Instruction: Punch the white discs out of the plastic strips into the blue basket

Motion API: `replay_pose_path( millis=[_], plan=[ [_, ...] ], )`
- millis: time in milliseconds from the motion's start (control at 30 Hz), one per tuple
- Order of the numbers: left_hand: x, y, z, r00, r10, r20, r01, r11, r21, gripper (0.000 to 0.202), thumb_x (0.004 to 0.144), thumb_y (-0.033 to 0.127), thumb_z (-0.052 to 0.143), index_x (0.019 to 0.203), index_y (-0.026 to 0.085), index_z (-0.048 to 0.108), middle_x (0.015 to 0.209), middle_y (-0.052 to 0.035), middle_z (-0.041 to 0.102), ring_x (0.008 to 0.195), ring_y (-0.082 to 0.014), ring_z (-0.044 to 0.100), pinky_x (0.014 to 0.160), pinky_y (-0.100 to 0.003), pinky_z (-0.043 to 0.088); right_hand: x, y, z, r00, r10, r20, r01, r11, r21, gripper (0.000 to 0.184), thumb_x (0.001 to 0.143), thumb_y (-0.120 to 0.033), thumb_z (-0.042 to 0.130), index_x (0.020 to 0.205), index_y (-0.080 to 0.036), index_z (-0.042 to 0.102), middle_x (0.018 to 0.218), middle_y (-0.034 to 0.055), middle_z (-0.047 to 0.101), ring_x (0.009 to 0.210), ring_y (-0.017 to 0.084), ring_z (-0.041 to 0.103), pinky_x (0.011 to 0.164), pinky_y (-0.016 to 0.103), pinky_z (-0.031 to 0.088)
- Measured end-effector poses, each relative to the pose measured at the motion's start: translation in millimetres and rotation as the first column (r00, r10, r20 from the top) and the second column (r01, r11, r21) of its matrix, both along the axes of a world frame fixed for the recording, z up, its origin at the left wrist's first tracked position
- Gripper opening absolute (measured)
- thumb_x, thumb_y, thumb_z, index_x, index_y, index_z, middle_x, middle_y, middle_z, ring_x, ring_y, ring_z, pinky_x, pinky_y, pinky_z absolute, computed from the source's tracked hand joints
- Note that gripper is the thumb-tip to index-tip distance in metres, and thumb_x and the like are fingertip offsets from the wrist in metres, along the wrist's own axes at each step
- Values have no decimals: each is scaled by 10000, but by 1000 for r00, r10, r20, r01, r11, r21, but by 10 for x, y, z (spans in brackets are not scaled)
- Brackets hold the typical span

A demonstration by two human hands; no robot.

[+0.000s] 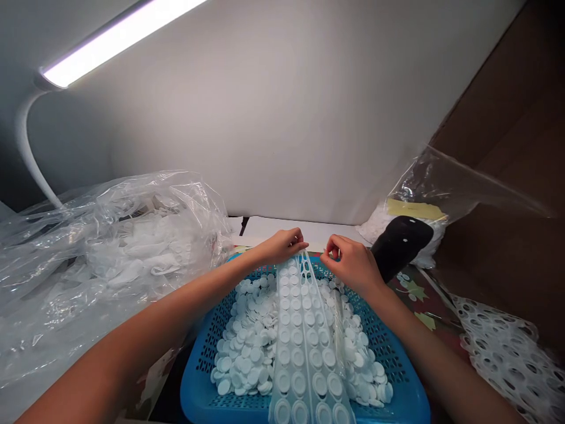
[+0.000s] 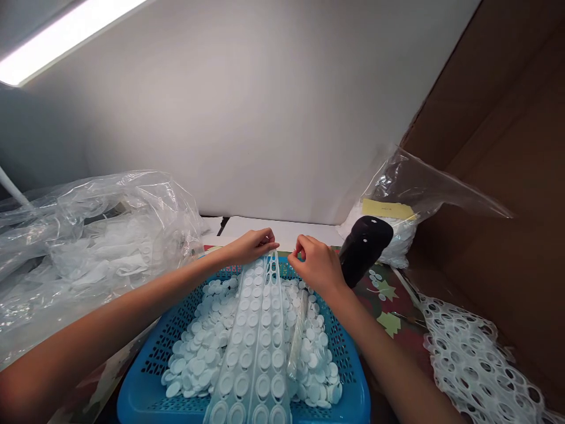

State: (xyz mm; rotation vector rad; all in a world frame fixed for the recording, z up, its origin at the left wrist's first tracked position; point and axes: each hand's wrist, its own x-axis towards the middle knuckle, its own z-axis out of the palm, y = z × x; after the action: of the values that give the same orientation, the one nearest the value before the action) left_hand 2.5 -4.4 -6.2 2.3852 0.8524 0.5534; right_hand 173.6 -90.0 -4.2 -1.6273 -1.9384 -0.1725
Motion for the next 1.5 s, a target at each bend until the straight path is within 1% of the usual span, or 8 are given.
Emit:
replay_pose_path(
  millis=[200,400,500,633,833,1033,1267,1500],
  plan=[
    [-9,-11,9,1000,7,13,-7,1000,0,188,811,355,414,766,175,447,631,15,507,567,-95,423,547,-230,321,-72,-108,33,924,372,90,-351,917,-189,97,656,-184,495,581,-180,435,522,-53,466,485,77,379,506,214,236],
    [-13,-50,19,996,-12,86,7,998,60,182,816,350,406,765,177,425,600,35,470,523,-76,388,502,-213,298,-76,-105,52,959,282,24,-274,947,-166,276,792,-298,429,548,-172,404,487,-46,447,463,77,381,493,212,246],
    [-5,-68,24,983,-42,176,24,994,108,173,827,344,389,777,179,407,556,54,435,490,-65,356,480,-201,284,-74,-71,46,963,242,-117,-258,955,-149,243,820,-401,415,692,-196,440,562,-45,493,455,81,389,482,209,283],
    [13,-82,28,966,-68,250,51,996,74,189,848,358,342,805,179,386,548,51,454,467,-59,368,460,-193,282,-76,-41,28,874,311,-373,-388,909,-153,234,800,-419,464,906,-220,403,785,-12,542,491,76,432,462,200,343],
    [32,-115,35,944,-68,324,56,997,45,202,859,373,305,814,183,358,546,49,472,449,-58,391,443,-181,295,-83,-26,26,789,416,-453,-501,862,-81,129,828,-337,450,843,-210,457,732,-16,514,532,81,452,514,208,388],
    [45,-137,57,949,3,315,-8,1000,14,215,856,386,306,856,179,364,472,85,406,388,-48,317,413,-174,247,-73,-22,17,818,395,-419,-454,890,-47,88,822,-291,459,844,-206,454,630,-41,453,499,80,421,484,203,362],
    [21,-97,69,969,-42,243,29,998,57,192,804,351,425,789,162,458,437,90,366,422,-43,247,421,-175,199,-75,-38,12,887,357,-294,-400,911,-102,65,795,-227,467,848,-214,431,629,-52,444,470,67,381,468,186,338],
    [10,43,51,992,-79,94,100,966,-239,209,727,325,470,773,131,533,495,52,479,435,-45,311,427,-178,218,-101,-87,63,895,445,-3,-444,892,-81,167,840,-248,422,973,-227,521,871,14,542,654,104,502,604,225,401]
  ],
)
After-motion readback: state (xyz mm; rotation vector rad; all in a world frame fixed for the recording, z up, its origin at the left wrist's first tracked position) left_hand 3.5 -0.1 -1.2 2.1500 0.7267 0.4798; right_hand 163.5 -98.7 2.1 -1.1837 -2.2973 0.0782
